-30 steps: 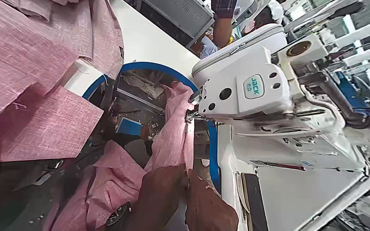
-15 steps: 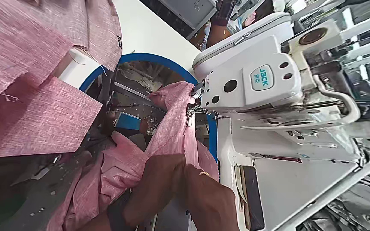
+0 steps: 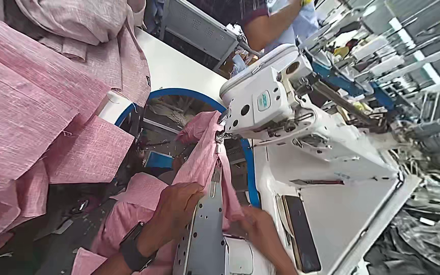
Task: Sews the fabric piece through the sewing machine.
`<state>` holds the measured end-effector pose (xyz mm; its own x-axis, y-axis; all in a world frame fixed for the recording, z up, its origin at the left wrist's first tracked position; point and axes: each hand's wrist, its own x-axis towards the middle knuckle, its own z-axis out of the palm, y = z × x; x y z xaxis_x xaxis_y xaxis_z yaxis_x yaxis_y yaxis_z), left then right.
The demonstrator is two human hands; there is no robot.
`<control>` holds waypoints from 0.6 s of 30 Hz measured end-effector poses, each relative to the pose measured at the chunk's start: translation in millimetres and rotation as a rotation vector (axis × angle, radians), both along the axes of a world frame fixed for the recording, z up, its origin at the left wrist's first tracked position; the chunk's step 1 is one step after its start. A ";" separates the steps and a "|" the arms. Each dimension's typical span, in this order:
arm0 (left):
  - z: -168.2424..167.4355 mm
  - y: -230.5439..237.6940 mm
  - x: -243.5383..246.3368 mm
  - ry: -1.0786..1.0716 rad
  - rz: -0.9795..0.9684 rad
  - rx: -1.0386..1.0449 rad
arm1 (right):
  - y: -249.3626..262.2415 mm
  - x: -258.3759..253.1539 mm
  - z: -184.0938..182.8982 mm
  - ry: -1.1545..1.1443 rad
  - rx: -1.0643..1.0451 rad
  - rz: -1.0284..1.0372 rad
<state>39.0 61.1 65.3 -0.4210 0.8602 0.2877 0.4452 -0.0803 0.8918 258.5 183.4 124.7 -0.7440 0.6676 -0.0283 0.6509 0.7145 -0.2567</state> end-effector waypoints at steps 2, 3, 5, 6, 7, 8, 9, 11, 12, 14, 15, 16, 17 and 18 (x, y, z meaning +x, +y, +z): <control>4.5 4.1 13.5 0.071 0.049 0.105 | -3.4 -1.9 32.7 0.009 0.117 0.176; 6.1 7.5 23.9 0.091 0.082 0.122 | -24.4 -15.7 53.9 -0.014 0.207 0.233; 3.3 13.5 37.1 0.105 0.121 0.118 | -71.7 -45.5 65.7 -0.095 0.300 0.273; 0.4 16.5 36.7 0.084 0.130 0.111 | -82.0 -56.5 56.4 -0.132 0.309 0.303; -2.4 22.0 32.0 0.051 0.133 0.115 | -82.1 -64.5 46.2 -0.162 0.317 0.323; -4.6 28.5 28.3 0.005 0.134 0.123 | -76.5 -67.3 42.6 -0.195 0.310 0.330; -6.3 34.9 25.6 -0.025 0.145 0.134 | -70.2 -68.6 44.4 -0.220 0.291 0.326; -7.7 44.1 20.4 -0.046 0.145 0.138 | -63.3 -71.5 53.1 -0.256 0.265 0.288; -6.0 45.6 16.9 -0.039 0.126 0.126 | -62.0 -73.4 56.2 -0.269 0.259 0.270; 3.2 41.4 9.3 0.002 0.040 0.071 | -59.9 -77.4 61.5 -0.289 0.226 0.226; 8.4 36.7 6.5 0.027 -0.014 0.047 | -58.2 -79.6 63.7 -0.295 0.196 0.208; 10.7 32.5 4.5 0.050 -0.055 0.040 | -55.7 -81.8 65.1 -0.293 0.161 0.196; 9.5 29.3 3.9 0.059 -0.076 0.050 | -53.5 -83.2 65.6 -0.283 0.119 0.190; 6.5 27.4 3.2 0.051 -0.094 0.068 | -52.2 -83.9 64.9 -0.268 0.088 0.185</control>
